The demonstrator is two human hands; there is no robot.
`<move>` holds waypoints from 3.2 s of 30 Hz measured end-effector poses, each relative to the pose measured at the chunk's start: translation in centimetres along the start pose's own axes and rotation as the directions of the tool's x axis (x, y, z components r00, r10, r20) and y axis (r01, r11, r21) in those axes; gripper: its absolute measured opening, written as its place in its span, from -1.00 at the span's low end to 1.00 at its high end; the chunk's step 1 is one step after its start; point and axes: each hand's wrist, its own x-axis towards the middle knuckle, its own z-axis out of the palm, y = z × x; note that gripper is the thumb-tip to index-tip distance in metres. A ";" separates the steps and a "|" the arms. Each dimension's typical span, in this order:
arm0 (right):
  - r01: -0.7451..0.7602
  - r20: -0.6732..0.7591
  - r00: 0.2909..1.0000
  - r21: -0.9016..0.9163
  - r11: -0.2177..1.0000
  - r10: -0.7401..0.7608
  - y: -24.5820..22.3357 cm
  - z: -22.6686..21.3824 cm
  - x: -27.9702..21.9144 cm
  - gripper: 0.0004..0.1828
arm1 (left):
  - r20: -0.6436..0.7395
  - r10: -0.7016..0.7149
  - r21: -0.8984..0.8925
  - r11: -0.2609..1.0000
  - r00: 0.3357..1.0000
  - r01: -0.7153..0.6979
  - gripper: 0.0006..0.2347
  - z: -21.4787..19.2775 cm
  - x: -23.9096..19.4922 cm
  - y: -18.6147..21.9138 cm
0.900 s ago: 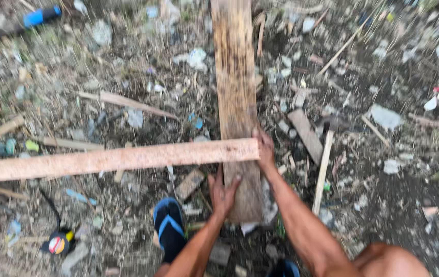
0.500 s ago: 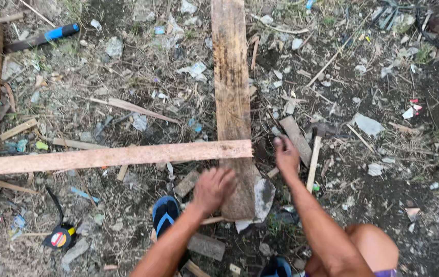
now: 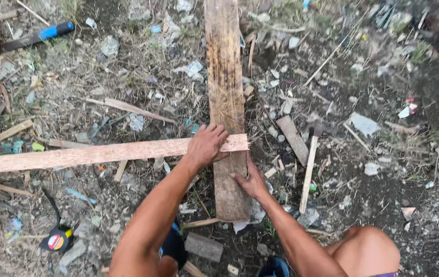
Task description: The person hammers nails into wooden planks using a hammer. They position the planks on a wooden block, drive nails in, and then move the planks to a nearby stack.
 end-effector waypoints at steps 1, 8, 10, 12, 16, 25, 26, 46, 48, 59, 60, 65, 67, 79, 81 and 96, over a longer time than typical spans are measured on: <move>-0.035 0.011 0.999 0.022 0.999 0.035 -0.3 -0.4 0.4 0.17 | -0.021 0.009 0.020 1.000 1.000 -0.008 -0.43 -0.2 0.9 -0.8; -0.194 0.088 0.978 0.054 0.980 0.189 -1.2 -0.7 -0.5 0.15 | 0.069 -0.036 0.054 0.998 0.997 0.032 -0.40 0.0 1.6 -0.4; -0.134 0.072 0.989 0.017 0.991 0.133 -1.1 -1.3 0.5 0.18 | 0.054 -0.043 0.068 0.997 0.998 0.039 -0.30 -0.4 2.1 -0.6; -0.110 0.069 0.992 0.015 0.994 0.109 -0.4 -1.5 0.9 0.19 | 0.080 -0.057 0.063 0.997 0.995 0.052 -0.39 -0.4 2.1 -0.5; -0.067 0.092 0.994 0.174 0.982 0.051 1.7 -1.1 -0.5 0.18 | 0.034 -0.030 0.063 0.998 0.999 0.028 -0.41 0.6 1.2 0.1; -0.224 -0.263 0.934 0.091 0.970 0.240 5.1 -6.7 1.8 -0.26 | 0.004 -0.015 0.133 0.991 1.000 0.014 -0.41 1.0 2.0 -1.1; -0.189 -0.585 0.807 -0.135 0.973 0.076 6.5 -8.1 1.5 -0.58 | -0.073 0.023 0.063 0.998 0.997 -0.018 -0.39 1.5 1.7 -1.3; -0.171 -0.418 0.884 0.123 0.977 0.208 -5.3 -1.4 -6.6 -0.76 | -0.310 -0.372 -0.802 0.597 0.875 -0.031 -0.69 4.7 0.5 -4.6; -0.154 -0.360 0.918 0.061 0.986 0.166 -8.5 -0.1 -6.0 -0.75 | -0.447 -0.323 -0.712 0.693 0.834 -0.113 -0.53 4.5 0.7 -5.0; -0.066 -0.446 0.894 -0.029 0.997 0.046 -15.6 0.5 2.1 -0.73 | -0.292 -0.476 -0.948 0.259 0.830 -0.185 -0.86 4.9 0.6 -5.9; -0.086 -0.433 0.896 0.043 0.995 0.096 -16.1 0.6 3.4 -0.74 | -0.265 -0.465 -0.958 0.223 0.845 -0.178 -0.84 4.8 0.5 -6.0; -0.004 -0.394 0.910 0.294 0.956 0.125 -17.5 1.7 8.6 -0.80 | -0.388 -0.492 -0.898 0.393 0.779 -0.199 -0.85 4.1 0.2 -6.2; 0.227 -0.475 0.876 0.246 0.942 -0.087 -17.4 2.2 9.4 -0.80 | -0.397 -0.485 -0.892 0.402 0.779 -0.205 -0.85 4.0 0.2 -6.2; -0.255 -0.169 0.929 0.348 0.902 0.328 -15.6 1.4 8.6 -0.74 | -0.201 -0.495 -0.979 0.127 0.846 -0.158 -0.85 3.9 0.0 -5.5; -0.217 -0.191 0.934 0.370 0.903 0.303 -15.2 2.2 8.8 -0.74 | -0.214 -0.486 -0.969 0.218 0.848 -0.119 -0.85 3.9 0.1 -5.6; -0.198 -0.496 0.860 -0.097 0.975 0.125 -10.2 -0.7 -4.3 -0.76 | -0.502 0.030 -0.447 0.847 0.864 -0.289 -0.78 2.6 -0.3 -4.3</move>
